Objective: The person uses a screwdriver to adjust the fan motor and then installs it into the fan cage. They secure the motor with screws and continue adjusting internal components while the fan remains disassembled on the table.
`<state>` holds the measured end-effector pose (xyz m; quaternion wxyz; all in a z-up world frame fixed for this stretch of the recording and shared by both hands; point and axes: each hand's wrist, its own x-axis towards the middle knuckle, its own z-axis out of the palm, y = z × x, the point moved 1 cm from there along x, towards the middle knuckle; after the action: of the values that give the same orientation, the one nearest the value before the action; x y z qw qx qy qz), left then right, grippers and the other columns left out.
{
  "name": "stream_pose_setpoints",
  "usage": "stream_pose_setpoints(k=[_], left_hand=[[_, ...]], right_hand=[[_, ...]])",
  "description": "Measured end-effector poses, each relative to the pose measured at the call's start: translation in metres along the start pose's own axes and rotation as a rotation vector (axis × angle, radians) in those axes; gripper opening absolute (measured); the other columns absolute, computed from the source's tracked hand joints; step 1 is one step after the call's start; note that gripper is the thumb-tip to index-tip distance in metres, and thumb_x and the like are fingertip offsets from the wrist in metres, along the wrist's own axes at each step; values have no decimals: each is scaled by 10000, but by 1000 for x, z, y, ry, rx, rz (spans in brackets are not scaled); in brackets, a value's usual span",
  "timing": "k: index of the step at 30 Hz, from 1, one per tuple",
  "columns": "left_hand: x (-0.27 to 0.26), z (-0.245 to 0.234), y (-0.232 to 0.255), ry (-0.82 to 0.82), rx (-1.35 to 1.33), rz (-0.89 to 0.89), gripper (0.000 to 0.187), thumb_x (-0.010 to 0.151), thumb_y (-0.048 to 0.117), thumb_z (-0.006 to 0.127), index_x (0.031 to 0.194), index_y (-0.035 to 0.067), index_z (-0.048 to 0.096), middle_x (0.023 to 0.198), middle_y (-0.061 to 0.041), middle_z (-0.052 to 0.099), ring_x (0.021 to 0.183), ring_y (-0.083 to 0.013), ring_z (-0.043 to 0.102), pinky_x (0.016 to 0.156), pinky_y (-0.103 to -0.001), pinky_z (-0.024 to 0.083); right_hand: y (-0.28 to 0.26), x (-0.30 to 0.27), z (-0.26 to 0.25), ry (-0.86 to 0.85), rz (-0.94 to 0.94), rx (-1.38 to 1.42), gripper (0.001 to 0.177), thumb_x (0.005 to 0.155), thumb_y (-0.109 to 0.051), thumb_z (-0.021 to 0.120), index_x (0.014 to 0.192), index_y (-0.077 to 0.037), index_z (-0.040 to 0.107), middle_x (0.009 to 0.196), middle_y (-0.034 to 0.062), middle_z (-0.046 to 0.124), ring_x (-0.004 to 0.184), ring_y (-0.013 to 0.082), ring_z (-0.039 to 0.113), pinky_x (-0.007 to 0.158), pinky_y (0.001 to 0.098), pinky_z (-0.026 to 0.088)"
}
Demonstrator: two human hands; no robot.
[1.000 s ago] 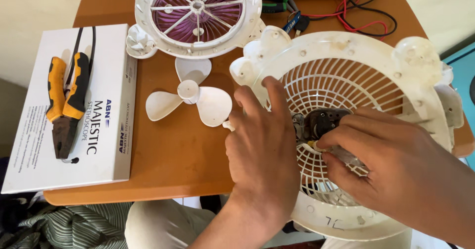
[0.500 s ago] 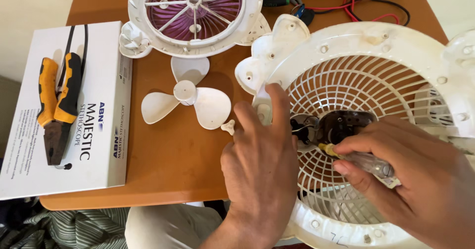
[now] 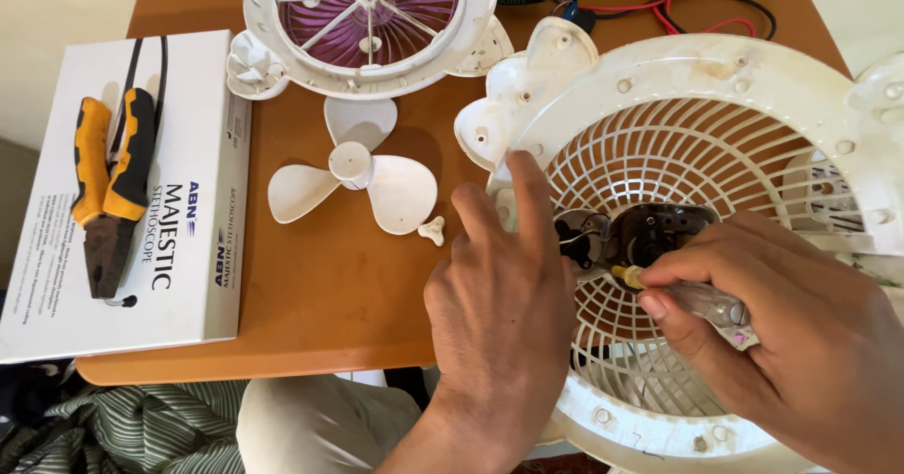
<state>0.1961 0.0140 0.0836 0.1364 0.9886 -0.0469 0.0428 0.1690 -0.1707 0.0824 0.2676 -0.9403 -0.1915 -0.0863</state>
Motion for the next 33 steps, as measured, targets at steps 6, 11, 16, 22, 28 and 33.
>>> stream_pose_setpoints(k=[6,11,16,22,28,33], left_hand=[[1,5,-1,19,-11,3,840,763,118,756,1492,0,356,1070,-179,510,681,-262,701,381,-320,541],[0,4,-1,-19,-1,14,838,754,37,726,1497,-7,342,1086,-186,502,655,-244,695,378,-318,545],[-1,2,0,-28,-10,14,909,694,27,759,1491,-18,324,1100,-196,498,717,-267,700,399,-310,554],[2,-6,2,-76,-25,26,965,674,42,806,1490,-32,298,1142,-213,487,813,-296,697,463,-314,570],[3,-7,-2,-87,-71,53,934,641,30,819,1438,-36,336,1166,-216,485,890,-322,681,511,-332,573],[1,-6,-1,-83,-37,66,884,643,37,810,1398,-52,359,1111,-212,496,839,-280,680,499,-309,573]], right_hand=[[18,-10,-3,-35,123,42,172,909,-214,717,984,-62,691,803,46,667,676,127,647,608,301,519],[23,-5,2,223,135,603,291,1070,-344,579,1041,-55,572,903,52,649,775,84,639,829,285,568],[13,25,-19,-148,336,116,241,966,-319,603,1067,-129,712,829,22,682,674,150,659,655,355,575],[-2,62,6,-496,-24,-313,323,817,-288,775,1133,-223,749,909,41,648,728,274,690,647,428,554],[0,66,18,-423,-179,-357,449,727,-194,777,1175,-216,759,996,69,650,765,293,701,644,435,566],[9,58,21,-357,-168,-287,379,721,-154,781,1096,-129,728,1014,85,636,759,308,696,607,434,552]])
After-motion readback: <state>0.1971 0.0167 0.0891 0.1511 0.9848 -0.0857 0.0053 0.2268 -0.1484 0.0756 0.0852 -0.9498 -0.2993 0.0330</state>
